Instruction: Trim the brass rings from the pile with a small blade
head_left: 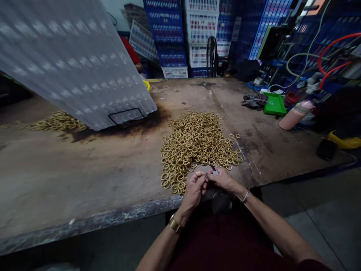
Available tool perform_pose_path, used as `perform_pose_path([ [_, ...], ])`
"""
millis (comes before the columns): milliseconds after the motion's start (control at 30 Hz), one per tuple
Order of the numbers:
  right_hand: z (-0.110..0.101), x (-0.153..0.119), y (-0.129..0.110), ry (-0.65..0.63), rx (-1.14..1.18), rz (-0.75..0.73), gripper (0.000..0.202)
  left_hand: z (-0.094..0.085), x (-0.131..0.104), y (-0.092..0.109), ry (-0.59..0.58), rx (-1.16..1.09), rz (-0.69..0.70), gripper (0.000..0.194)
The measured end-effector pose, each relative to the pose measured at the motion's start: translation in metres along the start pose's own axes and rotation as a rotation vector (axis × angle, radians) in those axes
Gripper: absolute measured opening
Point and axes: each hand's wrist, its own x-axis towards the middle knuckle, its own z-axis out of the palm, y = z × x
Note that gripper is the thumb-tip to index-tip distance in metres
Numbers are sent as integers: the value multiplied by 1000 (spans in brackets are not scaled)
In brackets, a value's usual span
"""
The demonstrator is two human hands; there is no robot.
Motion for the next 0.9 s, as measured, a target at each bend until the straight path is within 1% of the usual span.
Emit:
perform_pose_path([
  [67,2,0,2,43,33,30,20,1,-1,-1,21,-25,16,41],
  [167,5,0,7,92,33,25,18,2,-3,-2,7,-78,8,41],
  [400,10,-4,8,75,21,-36,28,-1,-7,-3,-29,-183,-68,44],
  [533,12,-5,9,99,63,-23,32,-2,-11,-5,-40,-140,-36,43],
  [633,12,-6,10,81,74,-9,31,-4,-13,-7,-53,-78,-10,40],
  [767,13,-9,10,69,110,15,30,-6,-15,-6,-81,-45,-22,36],
  [900,15,-9,10,95,135,47,29,-8,-17,-4,-122,-41,-73,35],
])
